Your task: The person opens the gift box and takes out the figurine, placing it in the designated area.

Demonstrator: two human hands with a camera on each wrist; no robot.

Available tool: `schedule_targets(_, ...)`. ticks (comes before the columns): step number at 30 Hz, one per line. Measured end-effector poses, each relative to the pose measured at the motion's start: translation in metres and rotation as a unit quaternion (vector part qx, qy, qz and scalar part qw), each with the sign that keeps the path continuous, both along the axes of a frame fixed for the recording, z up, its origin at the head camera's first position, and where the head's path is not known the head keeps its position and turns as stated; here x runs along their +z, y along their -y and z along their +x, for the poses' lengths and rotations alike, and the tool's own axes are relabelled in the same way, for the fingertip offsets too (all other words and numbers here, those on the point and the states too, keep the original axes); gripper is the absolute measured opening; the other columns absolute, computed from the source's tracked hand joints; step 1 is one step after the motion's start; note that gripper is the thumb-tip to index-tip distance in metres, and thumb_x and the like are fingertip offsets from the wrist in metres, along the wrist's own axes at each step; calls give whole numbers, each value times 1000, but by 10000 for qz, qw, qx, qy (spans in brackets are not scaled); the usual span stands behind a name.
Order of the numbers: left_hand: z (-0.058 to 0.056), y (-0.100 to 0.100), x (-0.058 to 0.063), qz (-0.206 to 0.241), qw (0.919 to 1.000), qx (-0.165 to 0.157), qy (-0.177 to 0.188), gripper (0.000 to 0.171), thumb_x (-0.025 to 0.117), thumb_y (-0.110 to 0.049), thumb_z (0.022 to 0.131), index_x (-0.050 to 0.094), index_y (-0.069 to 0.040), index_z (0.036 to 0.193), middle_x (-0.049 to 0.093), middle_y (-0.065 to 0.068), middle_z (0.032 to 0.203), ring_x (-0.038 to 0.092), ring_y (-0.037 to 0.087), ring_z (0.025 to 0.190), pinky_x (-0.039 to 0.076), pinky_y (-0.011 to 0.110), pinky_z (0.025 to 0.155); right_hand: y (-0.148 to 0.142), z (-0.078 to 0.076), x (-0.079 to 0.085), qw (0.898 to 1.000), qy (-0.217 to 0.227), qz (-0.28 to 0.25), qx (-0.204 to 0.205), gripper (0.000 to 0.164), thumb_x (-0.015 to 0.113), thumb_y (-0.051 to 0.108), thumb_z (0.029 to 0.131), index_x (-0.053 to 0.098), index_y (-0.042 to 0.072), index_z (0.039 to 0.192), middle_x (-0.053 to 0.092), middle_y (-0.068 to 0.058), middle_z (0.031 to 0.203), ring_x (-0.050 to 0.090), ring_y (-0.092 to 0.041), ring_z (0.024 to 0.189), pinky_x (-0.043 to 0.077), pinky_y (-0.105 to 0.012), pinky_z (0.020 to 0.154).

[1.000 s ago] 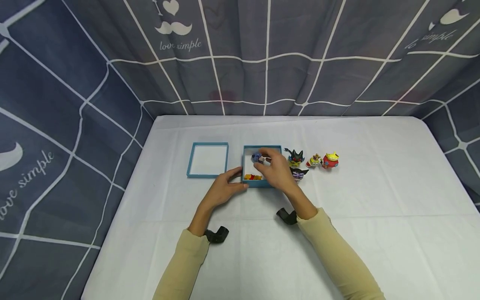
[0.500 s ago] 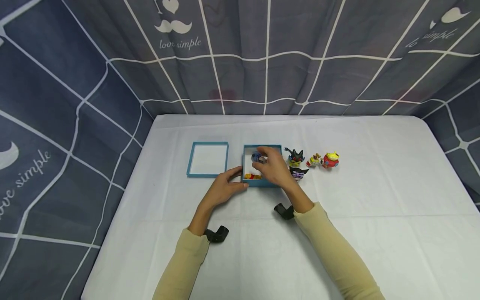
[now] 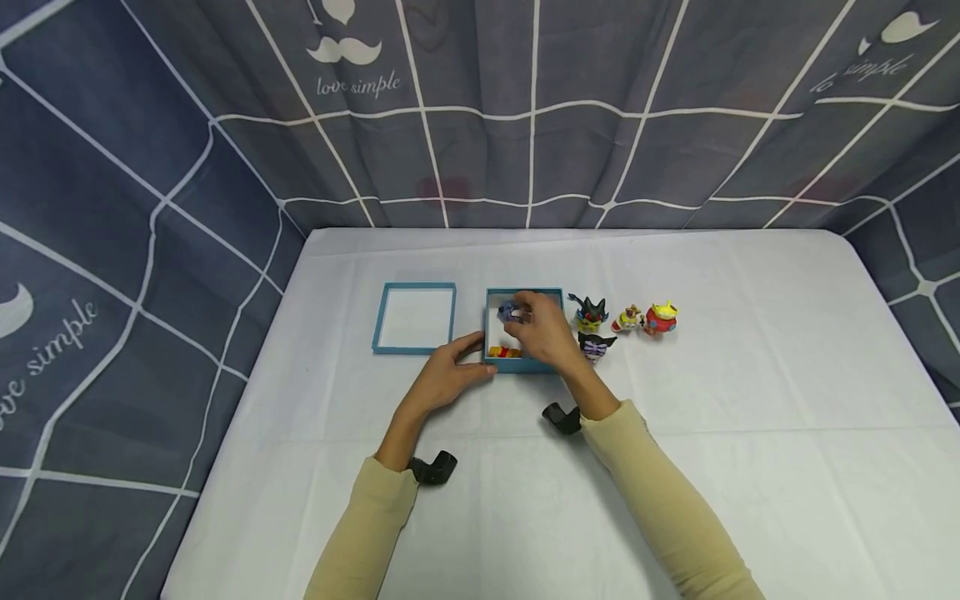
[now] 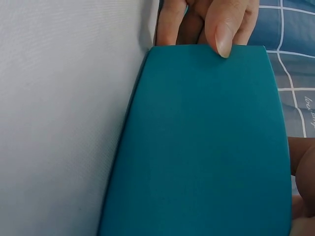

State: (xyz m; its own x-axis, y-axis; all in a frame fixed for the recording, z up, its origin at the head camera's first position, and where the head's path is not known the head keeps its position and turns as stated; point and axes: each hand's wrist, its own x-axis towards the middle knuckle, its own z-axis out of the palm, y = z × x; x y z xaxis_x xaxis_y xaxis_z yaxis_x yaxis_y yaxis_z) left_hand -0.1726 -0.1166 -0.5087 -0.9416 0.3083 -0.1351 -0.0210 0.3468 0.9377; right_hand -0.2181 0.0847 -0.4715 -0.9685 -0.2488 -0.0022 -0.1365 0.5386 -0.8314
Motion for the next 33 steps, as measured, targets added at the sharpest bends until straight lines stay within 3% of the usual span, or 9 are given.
schedule_targets(11, 1, 0, 5, -78, 10000, -37, -43, 70, 76, -21, 89, 43, -1, 148, 51, 17, 142, 62, 28, 115, 45, 43, 101, 5, -1, -2, 9997, -78, 219, 33, 51, 67, 5, 90, 52, -9, 136, 64, -23, 117, 60, -32, 100, 49, -45, 87)
schedule_targets(19, 0, 0, 0, -57, 10000, 35, 5, 70, 77, -22, 88, 45, -4, 147, 52, 13, 142, 63, 25, 113, 46, 42, 100, 4, -3, 1, 9993, 244, 229, 137, 55, 68, 6, 91, 48, -6, 140, 55, -25, 132, 55, -36, 119, 46, -47, 98)
schedule_targets(33, -2, -1, -1, -271, 9996, 88, -65, 66, 76, -23, 88, 48, -7, 146, 54, 11, 140, 60, 24, 118, 39, 43, 106, 5, -7, -1, 9978, 340, 453, 333, 59, 67, 6, 90, 44, -7, 143, 57, -25, 130, 57, -35, 112, 46, -47, 95)
